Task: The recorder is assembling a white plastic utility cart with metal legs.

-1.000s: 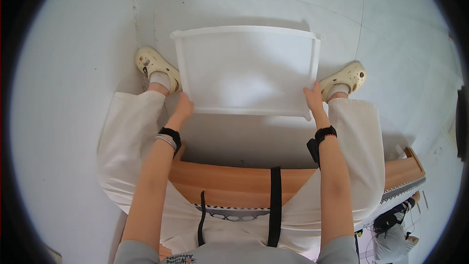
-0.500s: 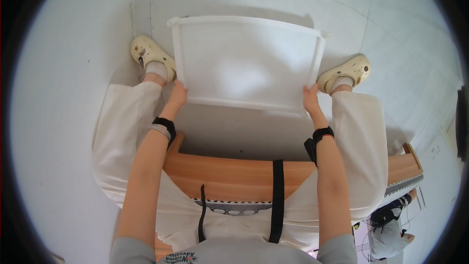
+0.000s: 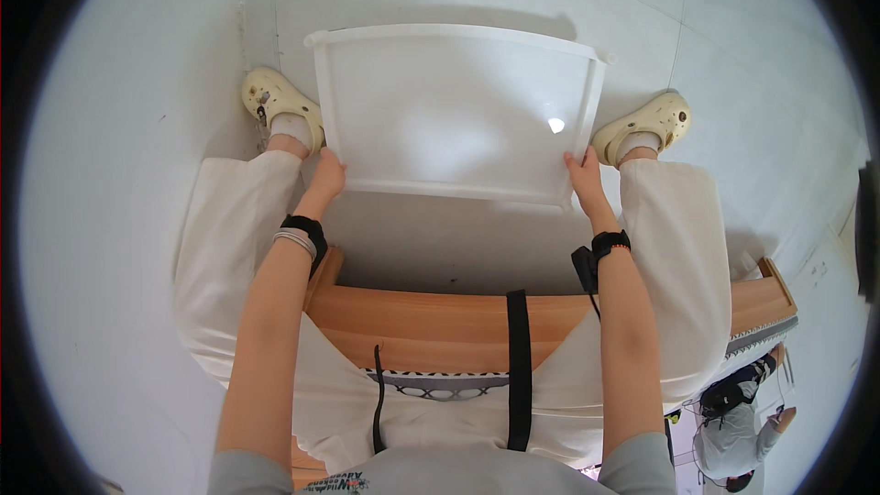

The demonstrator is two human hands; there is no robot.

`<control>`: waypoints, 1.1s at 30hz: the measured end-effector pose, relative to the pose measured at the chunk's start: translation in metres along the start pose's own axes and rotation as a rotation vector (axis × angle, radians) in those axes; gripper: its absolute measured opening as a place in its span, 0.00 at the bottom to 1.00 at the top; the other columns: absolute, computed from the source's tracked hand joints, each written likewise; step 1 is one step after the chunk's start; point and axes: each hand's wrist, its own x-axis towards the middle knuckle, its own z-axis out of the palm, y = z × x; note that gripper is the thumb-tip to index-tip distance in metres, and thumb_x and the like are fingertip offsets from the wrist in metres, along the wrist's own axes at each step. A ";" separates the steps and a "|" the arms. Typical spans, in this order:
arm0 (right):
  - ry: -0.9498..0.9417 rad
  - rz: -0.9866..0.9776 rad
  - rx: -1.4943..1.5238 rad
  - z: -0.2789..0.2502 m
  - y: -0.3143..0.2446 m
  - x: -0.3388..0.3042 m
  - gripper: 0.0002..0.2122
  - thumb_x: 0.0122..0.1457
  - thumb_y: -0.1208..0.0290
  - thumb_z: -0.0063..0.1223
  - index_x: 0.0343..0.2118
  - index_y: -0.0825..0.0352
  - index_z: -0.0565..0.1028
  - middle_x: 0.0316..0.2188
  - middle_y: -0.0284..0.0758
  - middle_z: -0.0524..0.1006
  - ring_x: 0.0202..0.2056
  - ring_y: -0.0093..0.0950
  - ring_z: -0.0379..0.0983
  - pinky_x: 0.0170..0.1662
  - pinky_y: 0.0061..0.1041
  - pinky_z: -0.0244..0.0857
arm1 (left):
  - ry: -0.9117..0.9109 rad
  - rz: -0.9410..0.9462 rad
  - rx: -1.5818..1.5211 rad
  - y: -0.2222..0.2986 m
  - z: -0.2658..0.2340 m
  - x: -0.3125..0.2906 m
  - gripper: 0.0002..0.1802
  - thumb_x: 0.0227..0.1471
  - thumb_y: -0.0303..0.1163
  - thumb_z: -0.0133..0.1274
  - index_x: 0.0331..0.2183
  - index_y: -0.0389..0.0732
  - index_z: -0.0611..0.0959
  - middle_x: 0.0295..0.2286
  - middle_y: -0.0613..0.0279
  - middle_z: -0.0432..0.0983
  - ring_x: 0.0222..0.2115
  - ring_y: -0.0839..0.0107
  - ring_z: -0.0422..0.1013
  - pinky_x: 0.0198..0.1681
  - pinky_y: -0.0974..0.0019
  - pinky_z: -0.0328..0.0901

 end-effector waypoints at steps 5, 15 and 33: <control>0.128 -0.200 0.198 -0.018 -0.038 -0.026 0.15 0.54 0.69 0.49 0.40 0.73 0.65 0.34 0.35 0.71 0.36 0.22 0.66 0.41 0.21 0.59 | -0.032 -0.038 0.031 0.014 -0.033 -0.009 0.25 0.46 0.28 0.49 0.41 0.24 0.57 0.36 0.28 0.66 0.40 0.40 0.64 0.42 0.53 0.60; 0.637 -0.721 -0.053 -0.040 -0.261 -0.220 0.15 0.54 0.63 0.50 0.37 0.72 0.66 0.22 0.37 0.70 0.21 0.26 0.62 0.25 0.23 0.58 | 0.192 0.196 -0.365 0.055 -0.157 -0.108 0.29 0.48 0.34 0.47 0.49 0.28 0.59 0.43 0.40 0.65 0.46 0.54 0.64 0.49 0.61 0.58; 0.818 -1.329 -0.741 0.058 -0.220 -0.383 0.12 0.47 0.71 0.54 0.36 0.61 0.68 0.27 0.28 0.65 0.34 0.26 0.63 0.44 0.31 0.48 | 0.090 0.617 -1.520 0.197 -0.147 -0.360 0.37 0.48 0.40 0.53 0.51 0.43 0.49 0.50 0.60 0.54 0.48 0.68 0.58 0.47 0.59 0.58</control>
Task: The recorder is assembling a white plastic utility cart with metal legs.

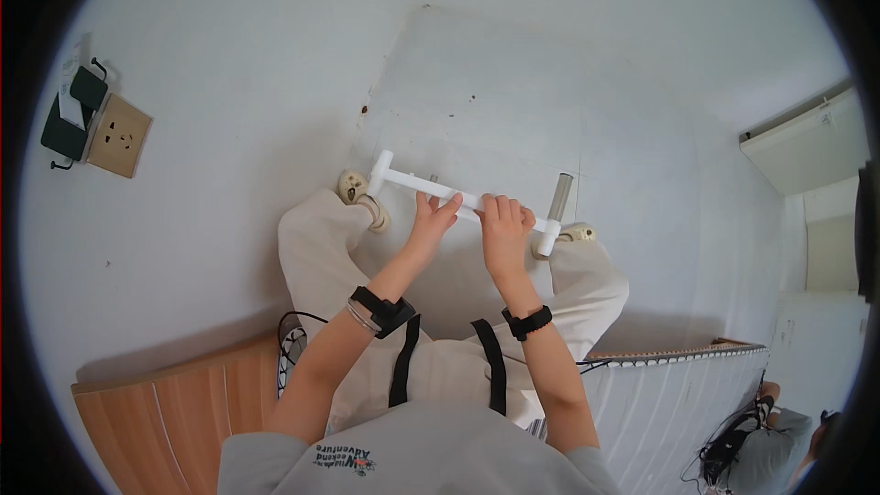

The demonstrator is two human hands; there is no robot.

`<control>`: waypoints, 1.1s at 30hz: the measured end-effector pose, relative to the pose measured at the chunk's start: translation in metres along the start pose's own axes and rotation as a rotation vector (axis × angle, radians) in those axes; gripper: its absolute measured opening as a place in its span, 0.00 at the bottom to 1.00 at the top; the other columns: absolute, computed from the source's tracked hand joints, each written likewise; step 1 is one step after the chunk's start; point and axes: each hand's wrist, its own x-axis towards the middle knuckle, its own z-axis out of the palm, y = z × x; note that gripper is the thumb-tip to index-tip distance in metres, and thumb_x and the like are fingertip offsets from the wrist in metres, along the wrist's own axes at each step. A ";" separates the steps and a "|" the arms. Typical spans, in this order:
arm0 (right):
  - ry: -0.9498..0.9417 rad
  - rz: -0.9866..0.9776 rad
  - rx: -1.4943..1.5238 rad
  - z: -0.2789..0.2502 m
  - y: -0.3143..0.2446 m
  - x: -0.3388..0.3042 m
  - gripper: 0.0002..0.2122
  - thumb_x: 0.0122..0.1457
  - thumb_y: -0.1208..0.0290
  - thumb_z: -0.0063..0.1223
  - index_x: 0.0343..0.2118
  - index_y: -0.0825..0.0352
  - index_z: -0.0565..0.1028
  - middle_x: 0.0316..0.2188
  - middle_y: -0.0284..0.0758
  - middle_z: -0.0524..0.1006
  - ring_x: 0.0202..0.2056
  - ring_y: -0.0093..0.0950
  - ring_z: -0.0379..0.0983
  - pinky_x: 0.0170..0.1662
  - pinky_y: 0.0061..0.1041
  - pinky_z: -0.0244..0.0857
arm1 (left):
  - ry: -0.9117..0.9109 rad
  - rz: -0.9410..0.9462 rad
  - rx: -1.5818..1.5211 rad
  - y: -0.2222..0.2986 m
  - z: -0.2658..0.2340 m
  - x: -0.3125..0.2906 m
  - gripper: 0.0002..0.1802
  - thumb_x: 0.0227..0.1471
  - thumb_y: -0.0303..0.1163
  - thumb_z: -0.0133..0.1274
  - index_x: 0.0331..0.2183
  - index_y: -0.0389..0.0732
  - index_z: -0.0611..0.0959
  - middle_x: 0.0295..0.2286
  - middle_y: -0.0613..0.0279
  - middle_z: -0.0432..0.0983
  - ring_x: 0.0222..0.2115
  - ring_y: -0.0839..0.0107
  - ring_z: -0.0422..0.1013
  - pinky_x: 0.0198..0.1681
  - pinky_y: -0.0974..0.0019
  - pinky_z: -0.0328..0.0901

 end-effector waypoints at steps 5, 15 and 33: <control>-0.109 0.080 -0.020 0.017 0.006 -0.041 0.12 0.48 0.71 0.52 0.36 0.61 0.68 0.28 0.28 0.66 0.35 0.26 0.63 0.45 0.32 0.48 | -0.001 -0.133 -0.039 -0.027 0.004 -0.015 0.30 0.50 0.39 0.51 0.48 0.45 0.52 0.43 0.60 0.60 0.46 0.67 0.60 0.46 0.60 0.60; -0.249 0.111 0.129 0.009 -0.029 -0.068 0.19 0.42 0.79 0.47 0.42 0.65 0.66 0.32 0.33 0.66 0.38 0.31 0.63 0.45 0.35 0.50 | -0.050 -0.234 -0.084 -0.045 -0.018 -0.021 0.23 0.49 0.33 0.51 0.45 0.43 0.61 0.38 0.60 0.65 0.36 0.66 0.68 0.38 0.64 0.65; -0.385 0.267 0.511 -0.073 0.056 -0.058 0.11 0.48 0.78 0.46 0.36 0.67 0.69 0.33 0.43 0.71 0.34 0.43 0.68 0.36 0.37 0.63 | -0.046 -0.458 0.244 -0.068 -0.034 0.002 0.26 0.50 0.34 0.51 0.47 0.38 0.61 0.42 0.54 0.64 0.40 0.62 0.67 0.41 0.58 0.67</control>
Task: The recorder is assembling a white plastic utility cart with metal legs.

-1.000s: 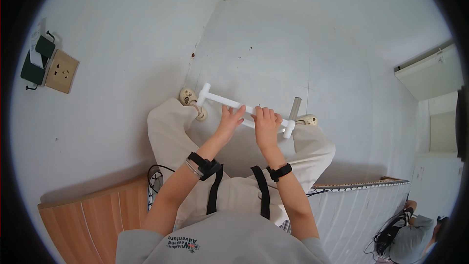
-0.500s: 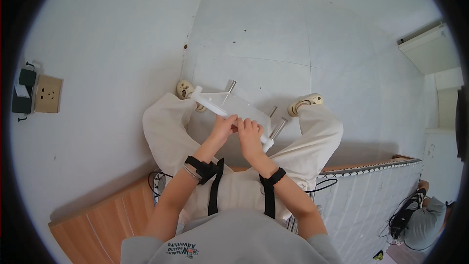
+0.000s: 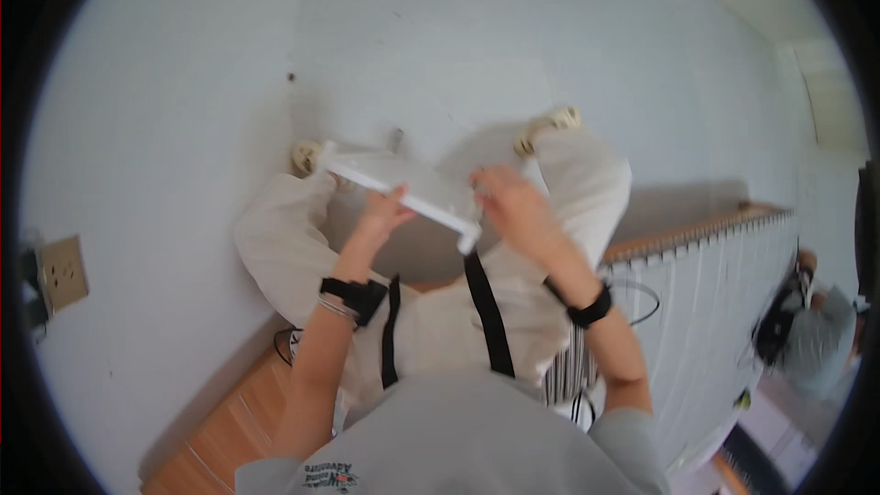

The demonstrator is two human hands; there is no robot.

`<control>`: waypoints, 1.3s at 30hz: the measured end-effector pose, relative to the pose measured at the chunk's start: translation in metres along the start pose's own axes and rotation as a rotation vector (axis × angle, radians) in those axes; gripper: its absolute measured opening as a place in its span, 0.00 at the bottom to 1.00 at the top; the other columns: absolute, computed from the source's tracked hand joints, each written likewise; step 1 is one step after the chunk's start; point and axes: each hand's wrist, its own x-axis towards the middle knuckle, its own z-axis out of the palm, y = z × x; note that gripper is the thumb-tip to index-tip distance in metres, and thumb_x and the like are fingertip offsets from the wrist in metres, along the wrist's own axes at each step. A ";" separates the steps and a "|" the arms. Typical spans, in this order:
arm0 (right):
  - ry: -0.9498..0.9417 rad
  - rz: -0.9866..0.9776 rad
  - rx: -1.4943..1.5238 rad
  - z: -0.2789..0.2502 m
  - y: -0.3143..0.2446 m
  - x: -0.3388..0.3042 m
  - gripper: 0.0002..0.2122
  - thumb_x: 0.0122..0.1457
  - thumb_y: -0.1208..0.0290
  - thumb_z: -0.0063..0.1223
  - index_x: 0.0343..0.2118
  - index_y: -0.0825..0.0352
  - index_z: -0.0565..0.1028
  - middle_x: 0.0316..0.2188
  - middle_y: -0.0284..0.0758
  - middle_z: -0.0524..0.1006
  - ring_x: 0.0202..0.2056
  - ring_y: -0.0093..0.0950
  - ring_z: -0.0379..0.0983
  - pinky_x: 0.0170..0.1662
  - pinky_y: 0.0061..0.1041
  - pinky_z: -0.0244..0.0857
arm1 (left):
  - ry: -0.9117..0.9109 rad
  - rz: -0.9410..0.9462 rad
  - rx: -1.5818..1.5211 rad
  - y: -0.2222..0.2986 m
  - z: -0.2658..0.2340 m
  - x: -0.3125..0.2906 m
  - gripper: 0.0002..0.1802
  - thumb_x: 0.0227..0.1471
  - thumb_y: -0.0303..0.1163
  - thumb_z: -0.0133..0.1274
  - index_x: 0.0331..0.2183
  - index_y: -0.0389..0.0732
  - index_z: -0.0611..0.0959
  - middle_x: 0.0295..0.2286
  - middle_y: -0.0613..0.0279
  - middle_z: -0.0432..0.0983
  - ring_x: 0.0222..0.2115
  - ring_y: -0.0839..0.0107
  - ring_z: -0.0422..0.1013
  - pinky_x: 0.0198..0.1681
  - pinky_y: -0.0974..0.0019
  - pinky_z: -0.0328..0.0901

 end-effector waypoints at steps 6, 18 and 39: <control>0.355 0.337 -0.178 -0.145 0.007 -0.103 0.10 0.52 0.82 0.40 0.36 0.69 0.71 0.31 0.45 0.73 0.34 0.42 0.70 0.37 0.31 0.63 | -0.122 -0.039 0.095 0.012 -0.004 -0.004 0.24 0.51 0.37 0.50 0.42 0.29 0.65 0.38 0.53 0.67 0.38 0.61 0.68 0.44 0.58 0.66; 0.425 0.976 -0.239 -0.137 0.051 -0.324 0.07 0.55 0.76 0.43 0.35 0.69 0.71 0.27 0.45 0.74 0.31 0.39 0.71 0.34 0.29 0.64 | -0.050 -0.081 0.188 0.004 -0.021 0.018 0.23 0.51 0.40 0.50 0.40 0.28 0.68 0.36 0.53 0.67 0.36 0.61 0.68 0.40 0.62 0.67; -0.261 1.253 0.086 -0.008 0.128 -0.477 0.13 0.48 0.69 0.51 0.35 0.69 0.70 0.30 0.43 0.75 0.34 0.35 0.70 0.37 0.30 0.63 | -0.072 -0.113 0.284 0.009 -0.020 0.010 0.22 0.52 0.41 0.49 0.41 0.33 0.69 0.36 0.56 0.67 0.37 0.66 0.67 0.41 0.65 0.67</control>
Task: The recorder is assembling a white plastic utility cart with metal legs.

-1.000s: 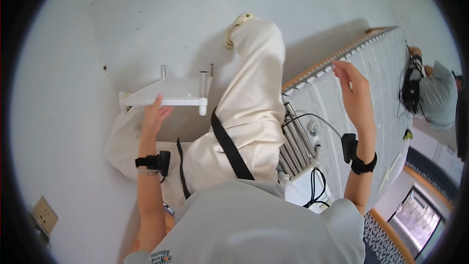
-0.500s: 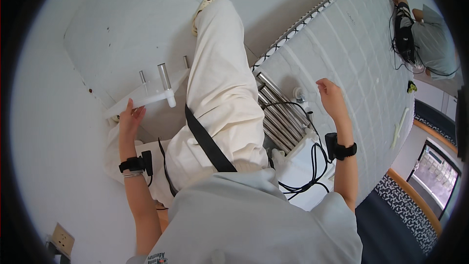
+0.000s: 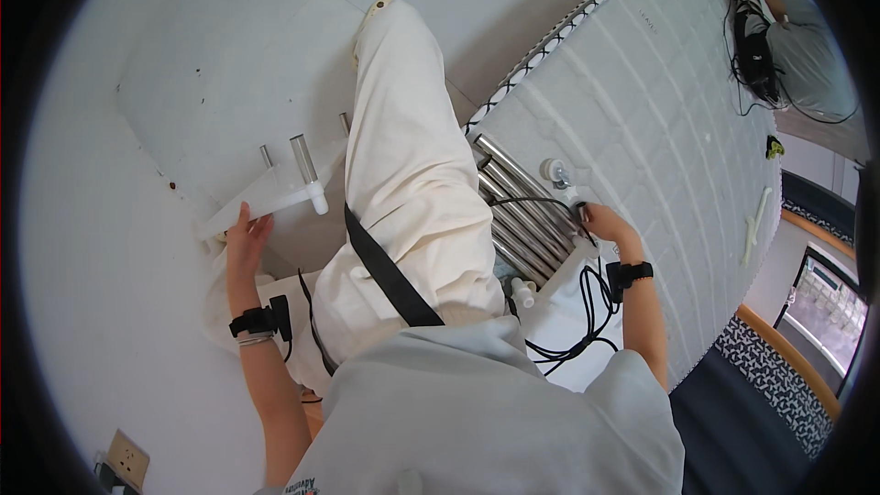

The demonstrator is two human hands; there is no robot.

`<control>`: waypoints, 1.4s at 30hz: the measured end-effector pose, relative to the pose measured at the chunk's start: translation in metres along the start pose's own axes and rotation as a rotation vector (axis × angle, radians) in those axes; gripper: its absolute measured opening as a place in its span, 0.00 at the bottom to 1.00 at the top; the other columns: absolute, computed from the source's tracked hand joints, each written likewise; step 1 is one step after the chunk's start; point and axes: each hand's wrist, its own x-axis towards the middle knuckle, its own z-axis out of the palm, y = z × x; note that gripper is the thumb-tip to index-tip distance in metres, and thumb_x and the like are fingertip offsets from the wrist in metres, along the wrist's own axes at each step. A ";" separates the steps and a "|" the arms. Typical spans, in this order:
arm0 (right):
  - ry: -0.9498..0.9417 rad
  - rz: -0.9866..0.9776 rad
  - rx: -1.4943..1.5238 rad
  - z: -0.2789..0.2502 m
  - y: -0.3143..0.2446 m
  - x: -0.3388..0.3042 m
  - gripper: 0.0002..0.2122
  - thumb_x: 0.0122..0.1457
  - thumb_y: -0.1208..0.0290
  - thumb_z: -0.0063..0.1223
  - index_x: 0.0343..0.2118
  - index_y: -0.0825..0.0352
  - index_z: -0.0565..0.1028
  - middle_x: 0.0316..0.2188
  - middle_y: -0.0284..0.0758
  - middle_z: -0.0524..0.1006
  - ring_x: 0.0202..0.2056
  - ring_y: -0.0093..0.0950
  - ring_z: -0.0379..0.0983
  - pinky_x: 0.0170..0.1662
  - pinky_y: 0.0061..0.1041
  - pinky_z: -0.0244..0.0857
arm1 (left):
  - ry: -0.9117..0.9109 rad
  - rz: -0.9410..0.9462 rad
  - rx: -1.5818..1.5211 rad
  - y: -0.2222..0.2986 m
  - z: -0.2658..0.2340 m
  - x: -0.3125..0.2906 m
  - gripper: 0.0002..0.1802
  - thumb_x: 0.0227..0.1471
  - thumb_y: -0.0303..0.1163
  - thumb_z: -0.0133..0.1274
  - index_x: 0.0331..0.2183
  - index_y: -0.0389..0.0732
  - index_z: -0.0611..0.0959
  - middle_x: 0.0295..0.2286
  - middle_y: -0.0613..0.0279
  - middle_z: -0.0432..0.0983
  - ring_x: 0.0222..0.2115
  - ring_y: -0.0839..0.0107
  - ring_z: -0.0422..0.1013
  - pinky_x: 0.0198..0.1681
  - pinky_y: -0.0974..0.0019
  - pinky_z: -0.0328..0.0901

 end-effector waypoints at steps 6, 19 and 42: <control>0.478 -0.017 0.577 -0.040 0.026 -0.001 0.09 0.55 0.68 0.45 0.34 0.68 0.66 0.26 0.32 0.70 0.28 0.21 0.66 0.32 0.21 0.61 | 0.004 -0.038 -0.021 0.001 0.000 0.001 0.23 0.51 0.43 0.49 0.41 0.33 0.69 0.37 0.56 0.67 0.38 0.65 0.67 0.41 0.64 0.65; 0.582 0.036 0.583 -0.061 -0.005 0.020 0.15 0.60 0.58 0.36 0.35 0.67 0.66 0.20 0.29 0.65 0.22 0.18 0.63 0.25 0.20 0.60 | 0.033 -0.025 0.030 -0.007 -0.003 0.003 0.22 0.51 0.43 0.50 0.42 0.38 0.70 0.37 0.61 0.68 0.37 0.68 0.68 0.40 0.64 0.65; 0.720 -0.386 -0.136 -0.128 -0.165 0.141 0.23 0.46 0.61 0.56 0.44 0.65 0.66 0.48 0.40 0.64 0.45 0.44 0.64 0.43 0.37 0.62 | 0.066 0.004 -0.058 -0.010 -0.005 -0.010 0.26 0.47 0.41 0.55 0.41 0.32 0.67 0.35 0.56 0.68 0.33 0.66 0.69 0.38 0.62 0.68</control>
